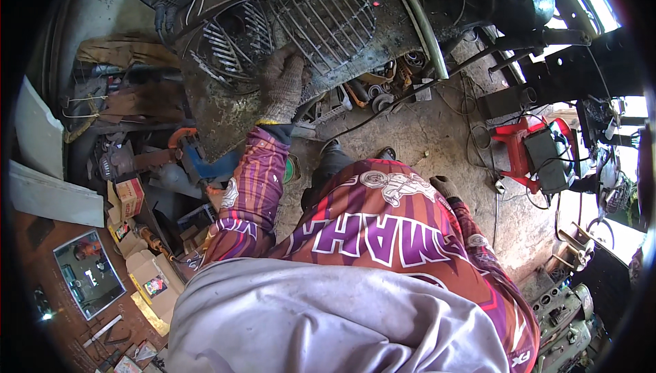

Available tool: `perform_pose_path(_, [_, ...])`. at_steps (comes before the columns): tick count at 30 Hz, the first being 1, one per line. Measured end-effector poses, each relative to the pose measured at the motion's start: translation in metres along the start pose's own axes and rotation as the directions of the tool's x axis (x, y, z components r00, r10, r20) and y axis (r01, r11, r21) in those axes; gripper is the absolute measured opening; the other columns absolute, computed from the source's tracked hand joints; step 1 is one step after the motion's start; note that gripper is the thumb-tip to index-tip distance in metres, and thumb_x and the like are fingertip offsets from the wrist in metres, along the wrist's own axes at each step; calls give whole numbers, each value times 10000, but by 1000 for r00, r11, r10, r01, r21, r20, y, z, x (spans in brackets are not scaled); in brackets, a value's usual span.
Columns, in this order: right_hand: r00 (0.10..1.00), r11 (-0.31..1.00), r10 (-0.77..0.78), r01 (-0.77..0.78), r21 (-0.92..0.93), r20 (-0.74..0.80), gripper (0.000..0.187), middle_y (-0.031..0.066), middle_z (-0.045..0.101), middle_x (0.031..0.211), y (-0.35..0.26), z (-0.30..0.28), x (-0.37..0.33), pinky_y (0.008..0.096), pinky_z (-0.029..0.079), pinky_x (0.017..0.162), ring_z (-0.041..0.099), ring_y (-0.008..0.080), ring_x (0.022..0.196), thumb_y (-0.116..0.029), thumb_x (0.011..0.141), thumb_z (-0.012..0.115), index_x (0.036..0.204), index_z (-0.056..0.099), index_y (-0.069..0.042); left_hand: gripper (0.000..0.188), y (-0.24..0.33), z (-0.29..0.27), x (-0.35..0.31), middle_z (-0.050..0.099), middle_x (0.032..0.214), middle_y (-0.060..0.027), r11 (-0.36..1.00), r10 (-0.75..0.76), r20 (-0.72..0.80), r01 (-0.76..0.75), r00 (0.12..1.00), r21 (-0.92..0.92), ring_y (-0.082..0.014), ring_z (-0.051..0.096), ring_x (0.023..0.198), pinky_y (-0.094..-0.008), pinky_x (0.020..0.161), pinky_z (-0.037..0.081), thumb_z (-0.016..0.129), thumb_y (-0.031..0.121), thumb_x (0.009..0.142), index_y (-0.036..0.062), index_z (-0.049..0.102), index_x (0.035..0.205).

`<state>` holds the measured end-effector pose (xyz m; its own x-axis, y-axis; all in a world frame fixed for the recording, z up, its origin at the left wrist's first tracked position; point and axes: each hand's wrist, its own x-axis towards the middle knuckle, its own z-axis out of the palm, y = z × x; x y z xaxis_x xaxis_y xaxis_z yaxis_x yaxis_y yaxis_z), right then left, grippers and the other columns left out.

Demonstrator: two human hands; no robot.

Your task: The person uses a hammer to shape a metal grating on a workbench, then performs spot welding on the grating joints using a welding rod, holding a protective shield in front of their face.

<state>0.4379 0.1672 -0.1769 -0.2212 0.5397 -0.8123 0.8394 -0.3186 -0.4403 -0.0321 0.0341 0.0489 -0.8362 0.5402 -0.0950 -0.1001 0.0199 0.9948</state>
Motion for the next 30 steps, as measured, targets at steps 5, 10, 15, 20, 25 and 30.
perform_pose_path(5, [999,999,-40,41,-26,30,451,94,699,818,6,-4,5,358,538,597,672,202,661,-346,874,664,1181,655,-16,257,-1,-1,1,651,865,-20,1000,-8,8,8,1000,-3,-80,578,650,-239,611,529,587,93,964,20,603,1210])
perform_pose_path(10, [998,997,-41,44,-59,50,462,124,711,865,11,-5,13,359,539,653,685,215,722,-355,876,656,1176,661,-4,255,0,-2,-1,642,862,-15,997,59,21,-60,998,58,-85,559,655,-251,599,504,580,117,974,9,607,1203])
perform_pose_path(15, [987,976,-126,141,-164,102,497,205,692,1137,35,-6,42,385,500,923,650,311,1090,-385,870,628,1189,662,-5,253,5,-3,-8,648,871,-9,994,81,-56,-76,995,75,-80,565,650,-253,587,479,568,81,970,0,638,1200])
perform_pose_path(20, [990,986,-136,139,-94,39,504,167,726,1062,52,-1,57,362,517,883,684,292,1005,-410,839,647,1155,695,-20,270,-4,-1,-3,652,919,-32,991,116,-2,-116,993,68,-91,604,709,-259,621,519,588,84,963,1,619,1218])
perform_pose_path(25, [991,974,-130,131,-187,18,468,157,736,1005,42,-2,62,363,527,841,694,275,951,-405,838,644,1107,719,-30,294,-4,-3,-5,665,942,-45,988,126,-8,-124,992,94,-102,628,746,-263,657,534,587,99,966,6,604,1244])
perform_pose_path(30, [992,971,-125,129,-202,29,461,156,736,983,39,-7,64,368,527,825,696,274,915,-405,846,641,1101,719,-30,288,-1,0,-4,647,900,-24,986,137,2,-136,991,100,-88,583,683,-258,615,505,548,88,986,-2,597,1255])
